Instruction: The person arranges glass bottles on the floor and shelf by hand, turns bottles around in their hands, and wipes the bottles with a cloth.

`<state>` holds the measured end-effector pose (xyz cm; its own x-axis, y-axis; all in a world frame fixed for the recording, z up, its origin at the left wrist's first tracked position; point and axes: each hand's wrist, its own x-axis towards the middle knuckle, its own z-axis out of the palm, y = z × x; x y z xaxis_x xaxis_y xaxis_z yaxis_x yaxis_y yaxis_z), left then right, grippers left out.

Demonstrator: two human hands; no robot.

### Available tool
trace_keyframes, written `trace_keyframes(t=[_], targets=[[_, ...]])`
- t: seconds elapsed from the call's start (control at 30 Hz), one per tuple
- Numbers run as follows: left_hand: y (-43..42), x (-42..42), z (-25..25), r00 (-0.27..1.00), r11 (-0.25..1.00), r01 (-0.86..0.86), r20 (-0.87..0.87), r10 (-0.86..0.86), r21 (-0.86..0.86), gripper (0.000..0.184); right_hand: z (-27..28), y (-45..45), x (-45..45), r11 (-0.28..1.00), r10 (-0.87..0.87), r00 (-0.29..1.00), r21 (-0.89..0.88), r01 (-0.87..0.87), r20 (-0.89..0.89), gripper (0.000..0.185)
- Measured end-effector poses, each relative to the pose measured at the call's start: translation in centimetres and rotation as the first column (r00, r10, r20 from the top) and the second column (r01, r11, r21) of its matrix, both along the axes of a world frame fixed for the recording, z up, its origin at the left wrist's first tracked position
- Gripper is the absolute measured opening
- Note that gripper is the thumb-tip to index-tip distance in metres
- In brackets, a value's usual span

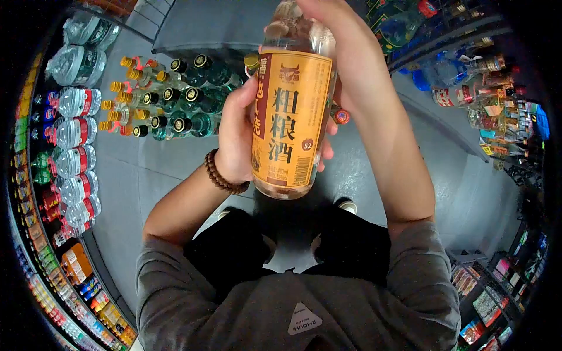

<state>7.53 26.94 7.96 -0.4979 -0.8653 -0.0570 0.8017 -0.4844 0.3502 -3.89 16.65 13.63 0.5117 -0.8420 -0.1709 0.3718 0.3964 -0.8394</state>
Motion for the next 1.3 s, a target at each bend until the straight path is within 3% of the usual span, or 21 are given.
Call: trace_keyframes(t=[0.2, 0.27, 0.3, 0.33, 0.37, 0.4, 0.47, 0.53, 0.6, 0.67, 0.73, 0.8, 0.87, 0.9, 1.07, 1.13, 1.17, 1.3], targets=[[0.1, -0.1, -0.1, 1.0, 1.0, -0.004, 0.021, 0.004, -0.024, 0.081, -0.2, -0.2, -0.1, 1.0, -0.001, 0.999, -0.024, 0.002, 0.054, 0.018], [0.1, -0.1, -0.1, 0.999, 1.0, -0.002, 0.036, 0.003, -0.018, 0.081, -0.9, -0.4, -0.4, 0.997, 0.079, 0.965, -0.035, -0.072, 0.25, 0.025], [0.0, 0.0, 0.1, 0.98, 0.997, -0.011, 0.199, 0.026, -0.076, 0.083, -1.1, -0.4, -0.3, 0.994, 0.11, 0.944, -0.047, -0.1, 0.312, 0.028], [-0.2, 0.0, 0.3, 0.932, 0.989, -0.015, 0.357, 0.066, -0.145, 0.085, -1.2, -0.3, -0.1, 0.988, 0.08, 0.986, -0.142, -0.059, 0.149, 0.031], [0.2, -0.2, -0.4, 0.913, 0.984, -0.086, 0.384, 0.14, -0.154, 0.083, -1.2, -0.2, 0.1, 0.97, 0.026, 1.0, -0.242, -0.028, -0.013, 0.036], [0.0, 0.5, -1.0, 0.9, 0.97, -0.057, 0.408, 0.152, -0.236, 0.081, -1.2, -0.3, -0.2, 0.962, 0.075, 0.997, -0.264, -0.064, 0.032, 0.038], [0.2, 0.5, -1.6, 0.764, 0.901, -0.181, 0.521, 0.381, -0.393, 0.086, -0.4, 0.1, -0.6, 0.954, 0.105, 0.994, -0.283, -0.096, 0.019, 0.037], [0.3, 1.5, -0.9, 0.726, 0.887, -0.124, 0.569, 0.387, -0.446, 0.088, -0.3, 0.5, -0.9, 0.931, 0.122, 0.992, -0.351, -0.104, 0.029, 0.033], [0.2, 1.8, -0.7, 0.592, 0.816, -0.069, 0.635, 0.496, -0.574, 0.086, 0.1, 0.9, -1.1, 0.919, 0.138, 0.99, -0.375, -0.12, 0.022, 0.032], [0.1, 2.2, -0.3, 0.626, 0.818, -0.059, 0.617, 0.476, -0.571, 0.087, 0.7, 1.2, -1.4, 0.906, 0.137, 0.991, -0.405, -0.123, 0.004, 0.032], [-0.1, 2.7, -0.7, 0.599, 0.74, -0.063, 0.568, 0.565, -0.67, 0.08, 1.0, 1.6, -1.6, 0.86, 0.147, 0.989, -0.492, -0.133, -0.009, 0.033], [-0.2, 3.2, -1.1, 0.628, 0.767, -0.053, 0.575, 0.524, -0.64, 0.088, 1.4, 2.2, -2.0, 0.851, 0.204, 0.979, -0.497, -0.169, 0.017, 0.035], [-0.5, 4.0, -1.7, 0.432, 0.656, 0.071, 0.616, 0.659, -0.751, 0.094, 2.1, 3.2, -2.0, 0.74, 0.284, 0.954, -0.611, -0.28, -0.094, 0.037], [-0.9, 3.5, -2.2, 0.475, 0.716, 0.014, 0.634, 0.61, -0.698, 0.096, 2.1, 3.3, -1.8, 0.711, 0.291, 0.951, -0.642, -0.287, -0.104, 0.039], [-1.2, 4.3, -2.7, 0.384, 0.692, 0.049, 0.653, 0.653, -0.72, 0.096, 1.1, 2.8, -1.3, 0.61, 0.266, 0.962, -0.761, -0.221, -0.067, 0.039], [-1.7, 4.9, -2.8, 0.266, 0.586, 0.196, 0.618, 0.74, -0.786, 0.095, 1.0, 2.8, -1.2, 0.528, 0.283, 0.95, -0.805, -0.27, -0.133, 0.04], [-2.3, 5.1, -3.6, 0.278, 0.554, 0.207, 0.592, 0.757, -0.806, 0.093, 1.2, 2.9, -1.2, 0.536, 0.287, 0.947, -0.796, -0.281, -0.14, 0.041], [-1.9, 5.0, -3.1, 0.225, 0.546, 0.224, 0.588, 0.777, -0.807, 0.091, 0.8, 2.8, -1.1, 0.506, 0.291, 0.946, -0.817, -0.276, -0.139, 0.043]])
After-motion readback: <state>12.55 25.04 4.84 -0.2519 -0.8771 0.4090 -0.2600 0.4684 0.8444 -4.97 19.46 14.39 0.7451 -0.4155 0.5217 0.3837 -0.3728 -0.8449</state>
